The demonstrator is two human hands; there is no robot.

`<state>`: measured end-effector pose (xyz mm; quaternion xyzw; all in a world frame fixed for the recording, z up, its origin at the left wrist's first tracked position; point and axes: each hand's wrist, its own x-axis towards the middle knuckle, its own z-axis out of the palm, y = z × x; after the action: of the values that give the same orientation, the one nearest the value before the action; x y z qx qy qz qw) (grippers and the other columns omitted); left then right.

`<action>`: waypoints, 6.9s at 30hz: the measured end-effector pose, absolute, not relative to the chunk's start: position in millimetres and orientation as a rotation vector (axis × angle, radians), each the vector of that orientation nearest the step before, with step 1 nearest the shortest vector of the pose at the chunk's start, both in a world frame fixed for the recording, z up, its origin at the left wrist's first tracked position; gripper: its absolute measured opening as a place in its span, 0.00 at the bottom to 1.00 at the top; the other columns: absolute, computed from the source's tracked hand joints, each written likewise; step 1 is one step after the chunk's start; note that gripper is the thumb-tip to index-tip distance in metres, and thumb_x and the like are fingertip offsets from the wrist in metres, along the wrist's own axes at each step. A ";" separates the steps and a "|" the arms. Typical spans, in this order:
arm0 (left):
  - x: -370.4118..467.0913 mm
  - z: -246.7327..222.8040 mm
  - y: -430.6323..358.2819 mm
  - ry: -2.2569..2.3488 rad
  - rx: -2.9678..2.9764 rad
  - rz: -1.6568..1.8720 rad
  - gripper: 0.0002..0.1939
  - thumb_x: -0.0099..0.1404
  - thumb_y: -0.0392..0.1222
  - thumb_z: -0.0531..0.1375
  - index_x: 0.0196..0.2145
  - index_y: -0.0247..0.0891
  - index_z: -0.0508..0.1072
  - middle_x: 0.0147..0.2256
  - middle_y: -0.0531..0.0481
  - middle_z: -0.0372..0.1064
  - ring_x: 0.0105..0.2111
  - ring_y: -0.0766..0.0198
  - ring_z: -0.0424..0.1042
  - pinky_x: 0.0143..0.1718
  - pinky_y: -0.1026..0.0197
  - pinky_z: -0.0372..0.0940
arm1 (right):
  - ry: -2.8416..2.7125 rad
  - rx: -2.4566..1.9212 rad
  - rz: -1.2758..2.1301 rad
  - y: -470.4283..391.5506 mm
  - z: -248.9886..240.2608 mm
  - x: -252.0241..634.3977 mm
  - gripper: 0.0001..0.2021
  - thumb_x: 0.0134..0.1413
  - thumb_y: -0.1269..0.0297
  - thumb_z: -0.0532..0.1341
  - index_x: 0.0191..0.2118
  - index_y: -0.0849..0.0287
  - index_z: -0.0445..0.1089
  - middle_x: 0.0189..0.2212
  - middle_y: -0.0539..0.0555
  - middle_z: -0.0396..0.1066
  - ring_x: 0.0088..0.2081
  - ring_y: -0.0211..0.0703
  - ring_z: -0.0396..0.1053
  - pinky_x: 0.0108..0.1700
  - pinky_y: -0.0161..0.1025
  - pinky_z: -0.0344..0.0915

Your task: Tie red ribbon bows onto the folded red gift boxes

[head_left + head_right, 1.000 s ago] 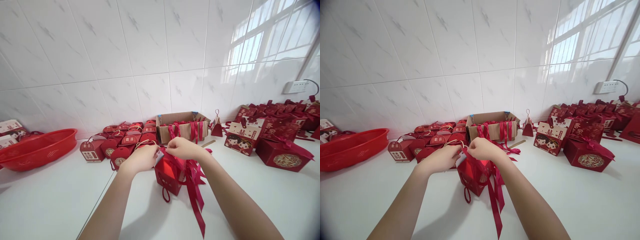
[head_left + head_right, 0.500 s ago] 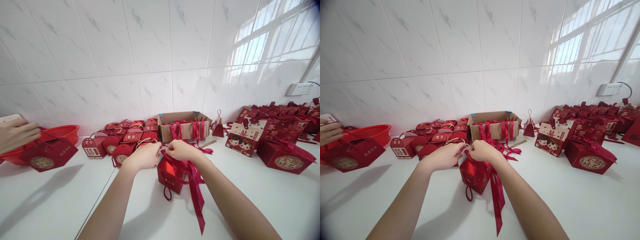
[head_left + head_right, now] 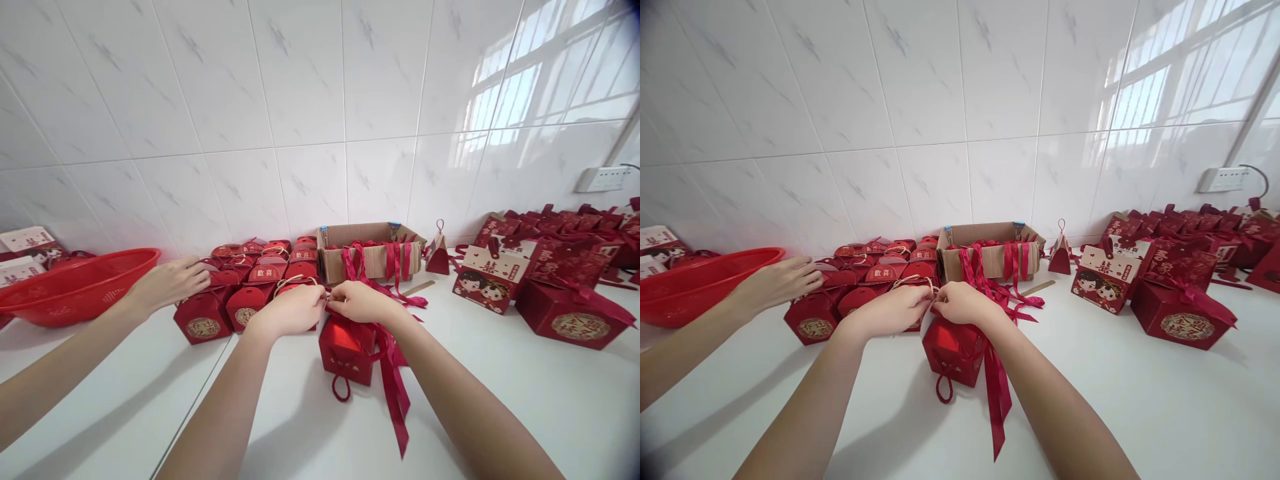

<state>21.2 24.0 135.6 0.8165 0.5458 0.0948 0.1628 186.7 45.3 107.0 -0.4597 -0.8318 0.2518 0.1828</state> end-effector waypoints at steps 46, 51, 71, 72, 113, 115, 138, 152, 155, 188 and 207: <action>16.6 127.1 44.8 1.484 2.172 0.346 0.15 0.53 0.46 0.59 0.40 0.43 0.66 0.28 0.55 0.70 0.29 0.61 0.69 0.24 0.65 0.57 | -2.586 -1.462 0.831 56.3 126.5 255.4 0.06 0.41 0.65 0.63 0.30 0.57 0.67 0.28 0.49 0.71 0.28 0.38 0.67 0.24 0.32 0.57; 6.1 140.4 38.3 1.487 2.102 0.420 0.16 0.50 0.49 0.63 0.35 0.42 0.68 0.22 0.58 0.62 0.21 0.65 0.62 0.19 0.66 0.52 | -2.542 -1.464 0.847 51.3 133.6 262.5 0.10 0.43 0.59 0.64 0.33 0.57 0.72 0.25 0.50 0.70 0.27 0.38 0.65 0.25 0.33 0.56; -2.4 154.0 30.2 1.441 1.989 0.792 0.19 0.58 0.55 0.60 0.43 0.42 0.68 0.26 0.56 0.65 0.26 0.65 0.64 0.27 0.64 0.58 | -2.221 -1.239 1.054 24.9 154.2 273.4 0.25 0.50 0.43 0.60 0.19 0.58 0.52 0.18 0.43 0.46 0.20 0.30 0.43 0.23 0.34 0.42; -1.5 154.8 29.1 1.448 1.951 0.827 0.21 0.58 0.55 0.60 0.45 0.42 0.67 0.26 0.57 0.65 0.26 0.65 0.64 0.27 0.64 0.58 | -2.180 -1.207 1.062 24.1 154.8 273.1 0.24 0.51 0.44 0.60 0.20 0.58 0.54 0.18 0.43 0.47 0.20 0.30 0.44 0.23 0.34 0.43; 30.0 153.9 17.7 0.888 1.420 1.666 0.10 0.49 0.46 0.70 0.28 0.40 0.78 0.31 0.53 0.76 0.38 0.63 0.73 0.44 0.61 0.66 | -1.632 -0.533 0.534 23.7 138.1 223.4 0.16 0.51 0.69 0.64 0.47 0.50 0.74 0.50 0.51 0.71 0.40 0.41 0.73 0.45 0.43 0.73; 31.1 153.9 15.9 0.888 1.431 1.680 0.10 0.49 0.46 0.70 0.28 0.39 0.79 0.30 0.53 0.76 0.36 0.64 0.73 0.43 0.62 0.66 | -1.581 -0.490 0.551 21.7 139.4 223.2 0.15 0.50 0.70 0.64 0.45 0.51 0.75 0.46 0.51 0.74 0.42 0.42 0.74 0.48 0.44 0.72; 31.1 160.7 6.5 0.784 1.442 1.795 0.08 0.47 0.42 0.71 0.27 0.40 0.80 0.30 0.53 0.77 0.34 0.66 0.75 0.40 0.65 0.69 | -1.271 -0.476 0.567 21.2 140.4 218.0 0.08 0.45 0.71 0.68 0.34 0.52 0.78 0.31 0.48 0.78 0.35 0.40 0.76 0.39 0.38 0.75; 26.9 163.0 6.2 0.733 1.476 1.802 0.06 0.49 0.41 0.71 0.26 0.41 0.80 0.28 0.55 0.77 0.32 0.68 0.74 0.39 0.67 0.69 | -1.174 -0.465 0.603 16.5 148.5 230.2 0.06 0.44 0.71 0.69 0.28 0.56 0.72 0.26 0.46 0.72 0.30 0.35 0.72 0.35 0.34 0.72; 28.3 162.8 4.2 0.782 1.502 1.728 0.06 0.49 0.43 0.71 0.26 0.40 0.80 0.29 0.54 0.77 0.32 0.67 0.74 0.38 0.66 0.69 | -1.237 -0.455 0.675 13.4 149.6 227.8 0.08 0.43 0.72 0.69 0.27 0.56 0.69 0.26 0.46 0.71 0.29 0.33 0.71 0.34 0.32 0.71; 25.0 161.2 9.7 0.791 1.477 1.823 0.08 0.49 0.44 0.71 0.27 0.41 0.79 0.28 0.54 0.78 0.32 0.66 0.75 0.41 0.64 0.68 | -1.171 -0.675 0.660 14.0 151.2 234.7 0.08 0.40 0.62 0.71 0.30 0.56 0.77 0.25 0.49 0.76 0.28 0.40 0.74 0.32 0.38 0.73; 26.2 163.5 4.6 0.796 1.498 1.864 0.08 0.49 0.45 0.70 0.26 0.40 0.79 0.28 0.53 0.77 0.32 0.65 0.74 0.40 0.63 0.68 | -1.241 -0.701 0.735 11.4 150.3 223.4 0.09 0.44 0.58 0.69 0.27 0.56 0.74 0.20 0.47 0.69 0.22 0.33 0.64 0.24 0.33 0.63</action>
<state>26.2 4.6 163.5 0.5660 0.3009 0.7042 0.3055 223.4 11.4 150.3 -0.3140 -0.5561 0.3292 0.6956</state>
